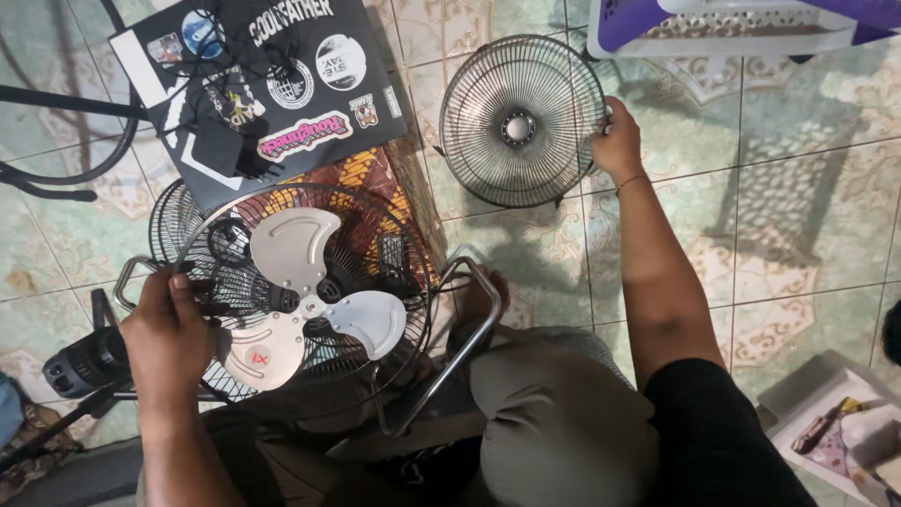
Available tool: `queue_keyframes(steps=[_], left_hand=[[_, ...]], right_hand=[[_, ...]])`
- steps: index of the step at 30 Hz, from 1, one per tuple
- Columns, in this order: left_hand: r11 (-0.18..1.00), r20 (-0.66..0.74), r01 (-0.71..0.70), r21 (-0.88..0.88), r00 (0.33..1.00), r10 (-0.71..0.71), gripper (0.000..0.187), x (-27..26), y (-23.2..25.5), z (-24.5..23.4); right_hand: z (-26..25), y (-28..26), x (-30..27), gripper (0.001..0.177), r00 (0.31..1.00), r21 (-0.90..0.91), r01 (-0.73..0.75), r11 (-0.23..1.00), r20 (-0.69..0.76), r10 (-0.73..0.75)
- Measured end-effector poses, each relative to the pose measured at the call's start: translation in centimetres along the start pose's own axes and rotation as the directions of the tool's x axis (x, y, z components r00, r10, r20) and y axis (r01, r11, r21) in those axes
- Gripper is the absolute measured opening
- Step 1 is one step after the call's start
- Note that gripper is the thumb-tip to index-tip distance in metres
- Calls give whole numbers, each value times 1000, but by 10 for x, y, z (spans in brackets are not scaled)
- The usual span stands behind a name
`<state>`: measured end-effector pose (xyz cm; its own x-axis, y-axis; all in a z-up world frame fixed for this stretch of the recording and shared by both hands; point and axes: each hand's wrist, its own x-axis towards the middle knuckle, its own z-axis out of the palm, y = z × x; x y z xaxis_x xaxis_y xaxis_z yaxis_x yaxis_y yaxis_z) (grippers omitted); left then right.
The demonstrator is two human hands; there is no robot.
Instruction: The person assembles a small electric fan by attaching the front grille, inserting the fan blades, and securing the rear housing. They then attach the assembled fan head to the metal stand and tighten the central nut to complete the assembly.
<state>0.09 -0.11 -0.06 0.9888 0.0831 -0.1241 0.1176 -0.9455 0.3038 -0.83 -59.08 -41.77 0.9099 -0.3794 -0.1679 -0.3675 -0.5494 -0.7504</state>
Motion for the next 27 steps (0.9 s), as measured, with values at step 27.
queue_keyframes(steps=[27], left_hand=[[998, 12, 10, -60, 1000, -9, 22, -1, 9, -3]], right_hand=[[11, -50, -4, 49, 993, -105, 3, 994, 117, 9]])
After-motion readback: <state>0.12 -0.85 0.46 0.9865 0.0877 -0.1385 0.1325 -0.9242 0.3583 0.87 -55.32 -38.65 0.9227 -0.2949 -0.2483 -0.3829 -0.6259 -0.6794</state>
